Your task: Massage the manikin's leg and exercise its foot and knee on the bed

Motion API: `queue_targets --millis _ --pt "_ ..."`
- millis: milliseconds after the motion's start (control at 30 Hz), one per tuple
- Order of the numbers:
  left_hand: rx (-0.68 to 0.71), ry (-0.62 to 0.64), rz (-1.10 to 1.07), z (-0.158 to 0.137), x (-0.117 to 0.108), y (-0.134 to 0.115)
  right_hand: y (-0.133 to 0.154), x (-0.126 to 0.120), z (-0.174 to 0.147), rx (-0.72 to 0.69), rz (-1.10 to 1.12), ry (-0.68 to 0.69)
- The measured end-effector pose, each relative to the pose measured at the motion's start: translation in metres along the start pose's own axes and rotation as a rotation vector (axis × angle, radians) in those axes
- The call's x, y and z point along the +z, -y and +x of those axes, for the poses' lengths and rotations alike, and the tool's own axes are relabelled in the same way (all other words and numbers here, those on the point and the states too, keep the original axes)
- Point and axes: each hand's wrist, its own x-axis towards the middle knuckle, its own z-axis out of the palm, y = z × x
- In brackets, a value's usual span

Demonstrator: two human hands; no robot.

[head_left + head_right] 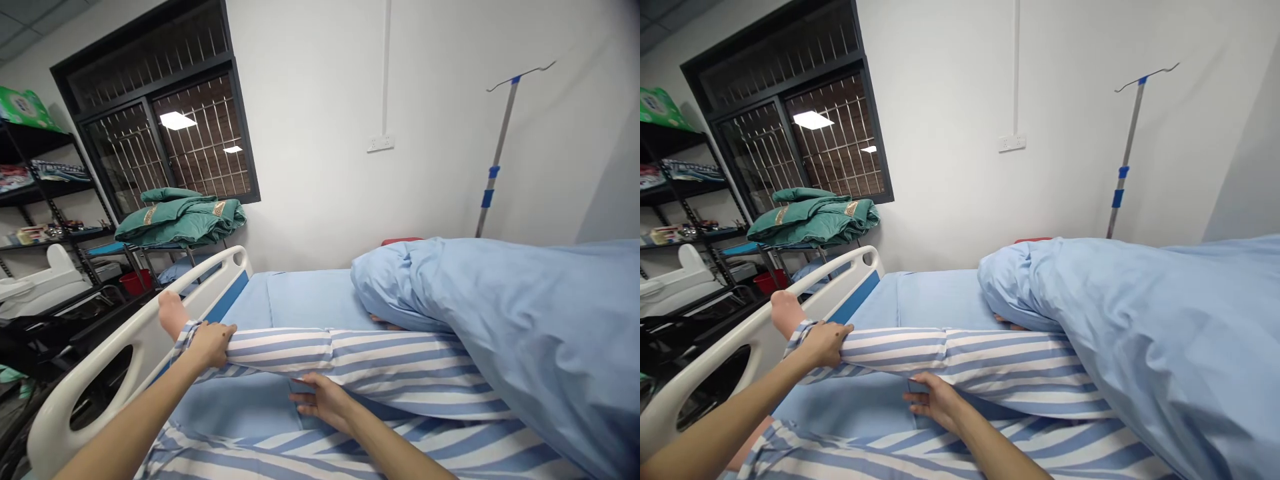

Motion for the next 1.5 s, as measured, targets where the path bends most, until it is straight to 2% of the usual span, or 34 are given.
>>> queue_targets --millis 133,333,433,567,767,900,1067,1167,1300,1500 --pt "-0.002 0.005 -0.033 -0.001 -0.001 0.002 0.009 0.003 -0.003 -0.035 -0.035 -0.004" --pt "-0.096 -0.047 -0.146 0.0 0.012 -0.008 0.035 0.007 -0.012 -0.234 -0.042 0.018" --pt "-0.173 -0.111 -0.251 0.004 0.027 -0.03 0.051 0.01 -0.023 -0.352 -0.066 0.002" --pt "-0.218 -0.164 -0.409 0.014 0.049 -0.072 0.069 0.011 -0.036 -0.498 -0.157 -0.064" --pt "-0.254 -0.125 -0.562 0.026 0.073 -0.128 0.082 0.0 -0.039 -0.655 -0.268 -0.205" --pt "-0.255 -0.08 -0.588 0.027 0.08 -0.14 0.079 -0.008 -0.033 -0.659 -0.284 -0.251" --pt "-0.227 -0.061 -0.555 0.024 0.077 -0.124 0.076 -0.01 -0.029 -0.616 -0.278 -0.194" --pt "-0.218 -0.068 -0.508 0.019 0.072 -0.102 0.071 -0.008 -0.027 -0.55 -0.278 -0.168" --pt "-0.188 -0.1 -0.403 0.008 0.068 -0.063 0.057 -0.004 -0.021 -0.471 -0.31 -0.203" --pt "-0.083 -0.124 -0.21 -0.004 0.06 -0.011 0.024 -0.012 -0.009 -0.174 -0.439 -0.176"
